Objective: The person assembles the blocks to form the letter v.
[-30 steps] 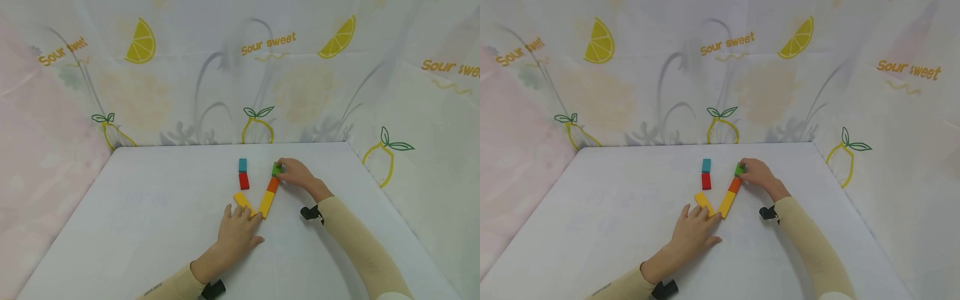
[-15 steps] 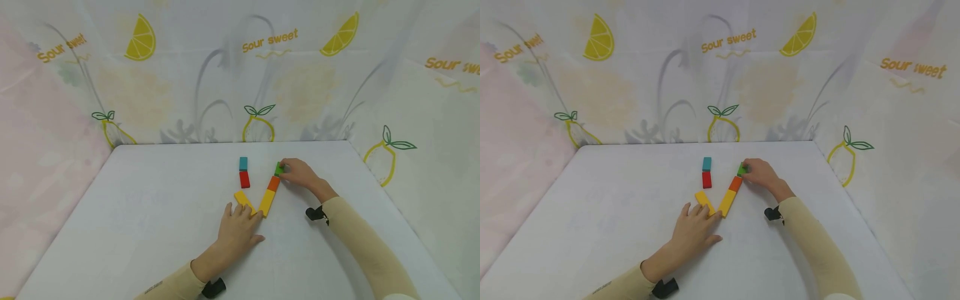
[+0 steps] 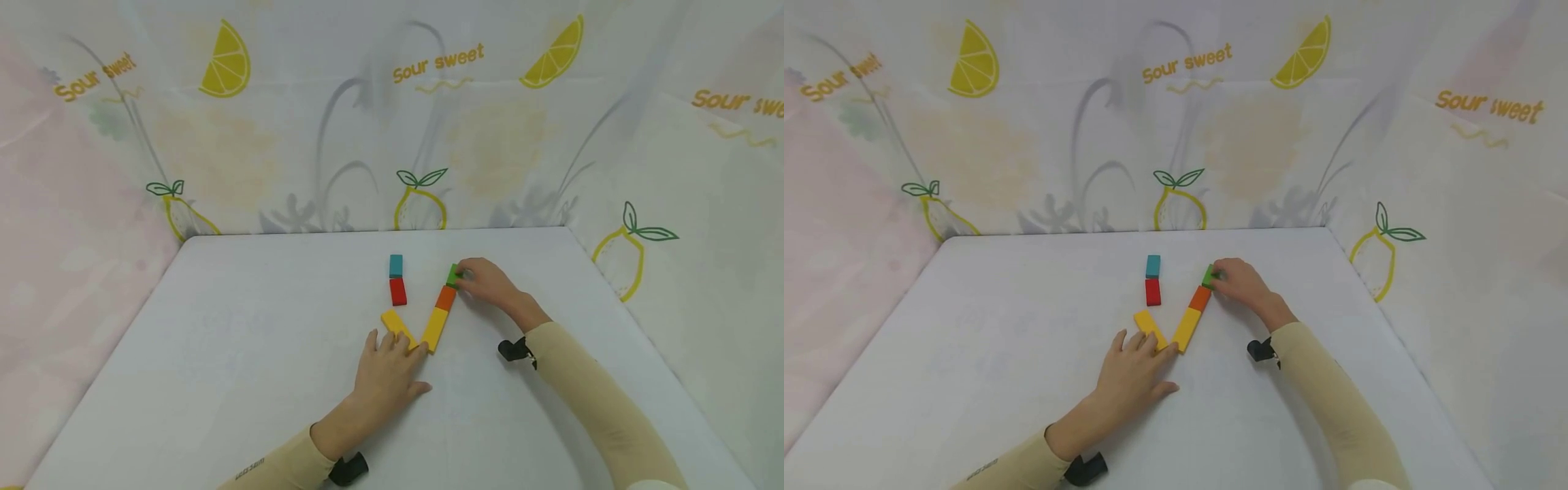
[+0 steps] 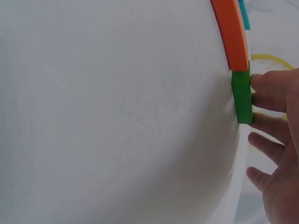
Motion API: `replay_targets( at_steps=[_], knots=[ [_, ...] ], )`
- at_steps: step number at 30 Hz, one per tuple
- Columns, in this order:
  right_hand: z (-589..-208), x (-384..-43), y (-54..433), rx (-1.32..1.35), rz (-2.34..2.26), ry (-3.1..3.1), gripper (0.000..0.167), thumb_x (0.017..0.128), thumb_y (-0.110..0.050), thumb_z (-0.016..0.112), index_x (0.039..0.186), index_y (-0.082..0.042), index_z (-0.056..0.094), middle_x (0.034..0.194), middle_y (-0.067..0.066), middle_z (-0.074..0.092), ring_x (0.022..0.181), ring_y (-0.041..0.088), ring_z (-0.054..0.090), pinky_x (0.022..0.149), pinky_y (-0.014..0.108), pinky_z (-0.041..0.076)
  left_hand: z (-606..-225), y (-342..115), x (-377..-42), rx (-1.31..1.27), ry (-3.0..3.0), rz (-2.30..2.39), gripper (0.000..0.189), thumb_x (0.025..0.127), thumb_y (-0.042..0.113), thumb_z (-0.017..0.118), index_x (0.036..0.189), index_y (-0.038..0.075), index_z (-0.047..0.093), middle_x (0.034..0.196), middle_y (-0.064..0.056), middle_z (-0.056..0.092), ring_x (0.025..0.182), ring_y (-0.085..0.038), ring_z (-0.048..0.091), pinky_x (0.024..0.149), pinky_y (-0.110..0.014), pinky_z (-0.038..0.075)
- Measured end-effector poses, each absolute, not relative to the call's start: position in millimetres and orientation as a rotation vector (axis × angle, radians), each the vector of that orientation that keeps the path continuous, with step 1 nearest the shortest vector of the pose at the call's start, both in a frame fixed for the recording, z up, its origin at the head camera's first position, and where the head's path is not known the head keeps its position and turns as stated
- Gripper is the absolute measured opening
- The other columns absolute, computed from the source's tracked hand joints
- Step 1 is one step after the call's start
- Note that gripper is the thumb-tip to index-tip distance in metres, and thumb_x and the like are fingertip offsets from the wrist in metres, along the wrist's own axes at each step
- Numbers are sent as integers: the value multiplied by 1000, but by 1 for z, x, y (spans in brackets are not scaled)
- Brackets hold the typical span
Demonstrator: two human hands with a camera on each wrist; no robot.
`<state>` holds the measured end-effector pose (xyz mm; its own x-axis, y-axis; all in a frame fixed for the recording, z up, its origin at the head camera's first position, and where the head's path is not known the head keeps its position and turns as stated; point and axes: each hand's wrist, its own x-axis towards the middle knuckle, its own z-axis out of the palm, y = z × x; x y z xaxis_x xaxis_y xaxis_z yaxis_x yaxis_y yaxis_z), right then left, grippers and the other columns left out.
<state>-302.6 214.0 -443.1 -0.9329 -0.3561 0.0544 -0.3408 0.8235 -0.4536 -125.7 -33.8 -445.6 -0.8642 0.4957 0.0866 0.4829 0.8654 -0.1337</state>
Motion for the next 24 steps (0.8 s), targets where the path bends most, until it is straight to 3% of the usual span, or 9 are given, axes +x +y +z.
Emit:
replay_targets(
  at_steps=[24],
  knots=[
    [-444,-294,208,-634,-722,3045,21,93,-17,66,107,-2,67,121,19,69,119,37,61,104,51,47,-445,-33,-127,-771,-2925,147,66,84,68,62,139,33,55,127,-4,62,122,-27,53,110,-57,38]
  ],
)
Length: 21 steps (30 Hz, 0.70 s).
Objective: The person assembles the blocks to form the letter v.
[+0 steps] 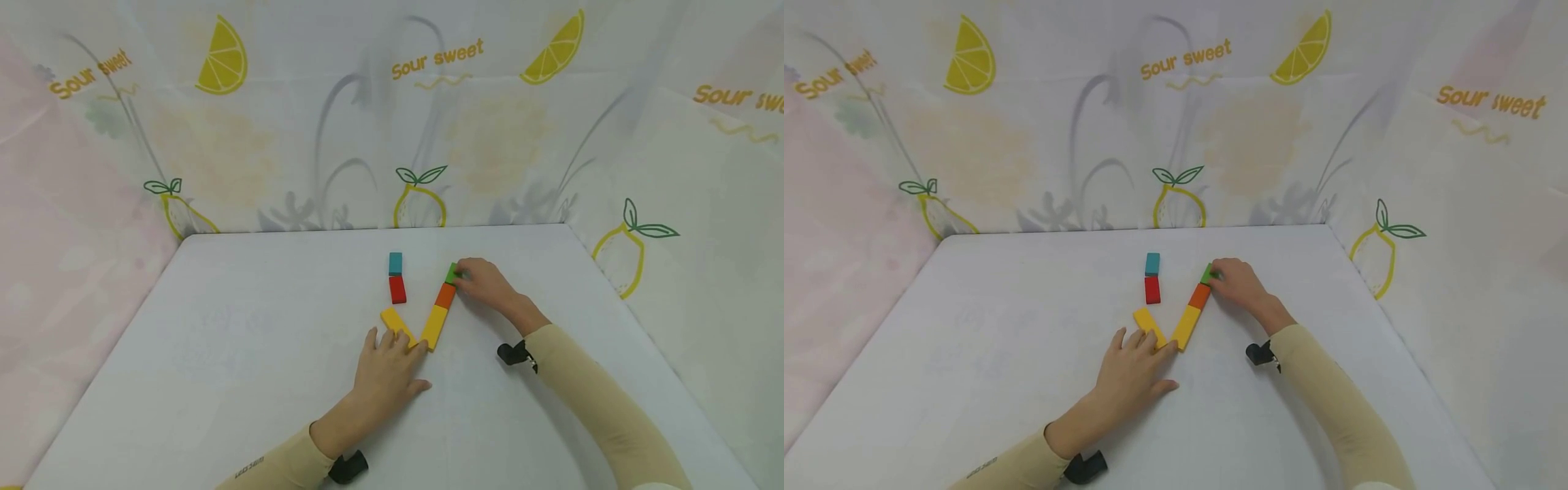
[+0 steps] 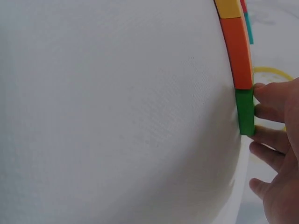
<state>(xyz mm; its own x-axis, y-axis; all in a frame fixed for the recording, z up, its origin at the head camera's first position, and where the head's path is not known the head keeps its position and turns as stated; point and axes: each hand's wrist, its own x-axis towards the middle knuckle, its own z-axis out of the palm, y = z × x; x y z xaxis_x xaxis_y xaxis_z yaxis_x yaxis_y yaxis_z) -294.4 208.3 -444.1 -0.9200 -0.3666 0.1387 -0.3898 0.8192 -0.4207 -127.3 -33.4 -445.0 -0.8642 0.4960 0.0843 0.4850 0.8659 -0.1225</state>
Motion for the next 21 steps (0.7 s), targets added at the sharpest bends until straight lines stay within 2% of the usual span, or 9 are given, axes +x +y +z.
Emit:
replay_targets(
  at_steps=[21],
  knots=[
    [-446,-291,206,609,704,-2949,21,94,-17,66,108,-2,67,123,19,68,121,36,60,105,50,46,-446,-33,-127,-772,-2925,154,67,84,69,62,140,33,54,128,-5,62,123,-28,53,110,-57,38]
  ],
)
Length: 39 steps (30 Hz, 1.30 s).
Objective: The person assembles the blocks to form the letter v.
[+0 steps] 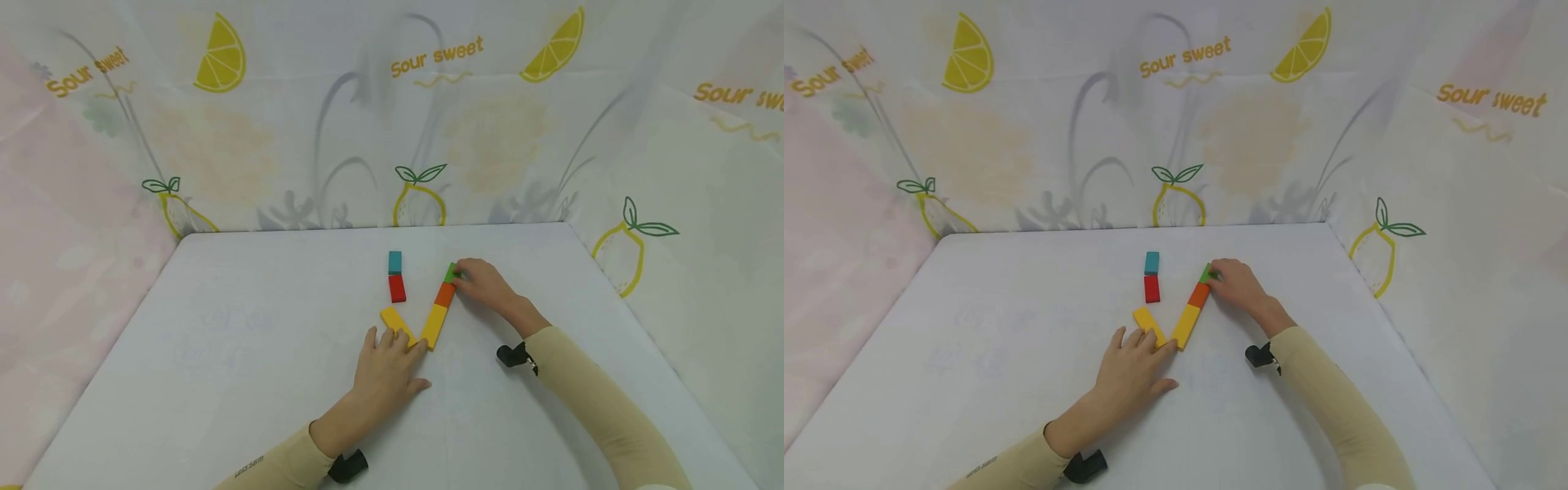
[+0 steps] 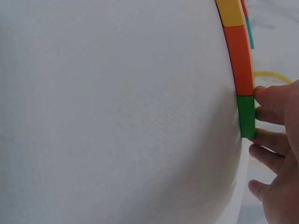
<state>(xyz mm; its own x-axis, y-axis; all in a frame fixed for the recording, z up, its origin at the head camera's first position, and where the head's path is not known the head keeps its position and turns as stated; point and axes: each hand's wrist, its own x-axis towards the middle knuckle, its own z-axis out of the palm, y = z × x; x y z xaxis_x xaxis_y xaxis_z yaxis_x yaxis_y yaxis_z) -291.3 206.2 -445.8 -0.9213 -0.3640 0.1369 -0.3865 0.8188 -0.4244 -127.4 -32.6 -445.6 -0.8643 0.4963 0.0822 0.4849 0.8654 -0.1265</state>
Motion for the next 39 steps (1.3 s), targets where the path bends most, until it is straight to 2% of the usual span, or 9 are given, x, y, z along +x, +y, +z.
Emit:
replay_targets(
  at_steps=[22,39],
  knots=[
    [-446,-288,204,596,703,-2935,20,95,-18,65,108,-3,65,115,16,70,111,32,63,99,48,50,-446,-34,-127,-779,-2896,161,67,84,69,61,139,32,55,126,-4,63,121,-27,54,108,-56,39],
    [-446,-288,203,576,719,-2956,19,95,-18,65,108,-3,66,120,17,69,118,34,61,104,49,47,-445,-33,-127,-774,-2912,178,67,85,69,61,140,33,54,128,-4,63,123,-27,54,109,-56,39]
  ],
)
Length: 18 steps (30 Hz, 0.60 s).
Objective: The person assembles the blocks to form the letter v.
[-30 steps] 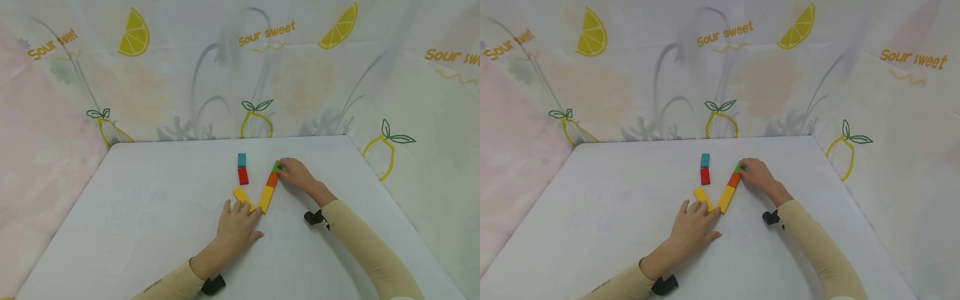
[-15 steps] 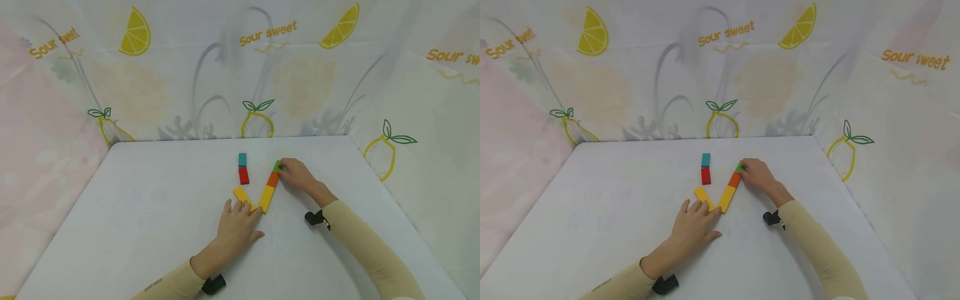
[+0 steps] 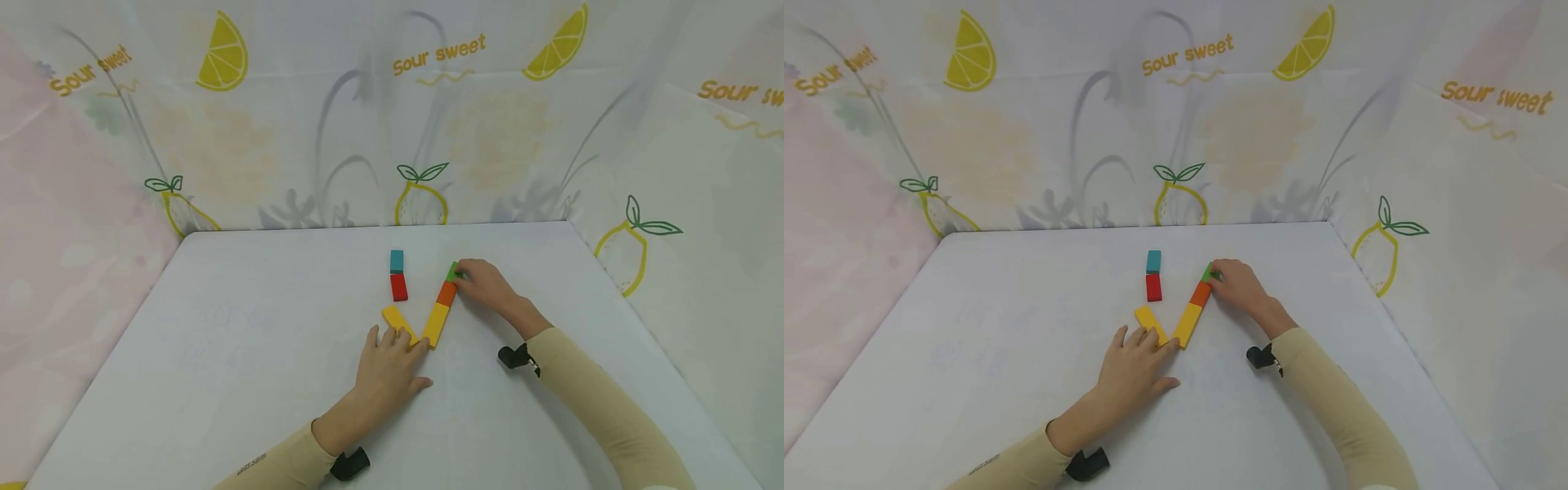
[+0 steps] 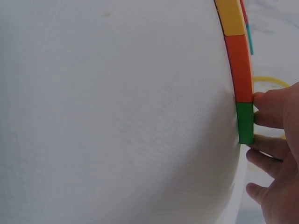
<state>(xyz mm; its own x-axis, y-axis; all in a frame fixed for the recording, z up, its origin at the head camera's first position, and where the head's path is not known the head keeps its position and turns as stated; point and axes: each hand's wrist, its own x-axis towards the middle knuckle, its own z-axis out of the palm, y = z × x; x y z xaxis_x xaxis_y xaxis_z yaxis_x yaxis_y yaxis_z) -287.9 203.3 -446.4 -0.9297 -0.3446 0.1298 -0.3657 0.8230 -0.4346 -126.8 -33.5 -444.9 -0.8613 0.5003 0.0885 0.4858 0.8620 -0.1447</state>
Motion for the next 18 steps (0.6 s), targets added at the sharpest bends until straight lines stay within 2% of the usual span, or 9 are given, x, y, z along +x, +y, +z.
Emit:
replay_targets(
  at_steps=[18],
  knots=[
    [-452,-288,204,522,818,-2940,17,95,-15,65,105,-3,64,122,18,67,116,34,60,104,49,47,-444,-33,-128,-779,-2925,181,65,86,68,60,141,33,53,126,-4,62,121,-26,54,109,-56,39]
  ],
)
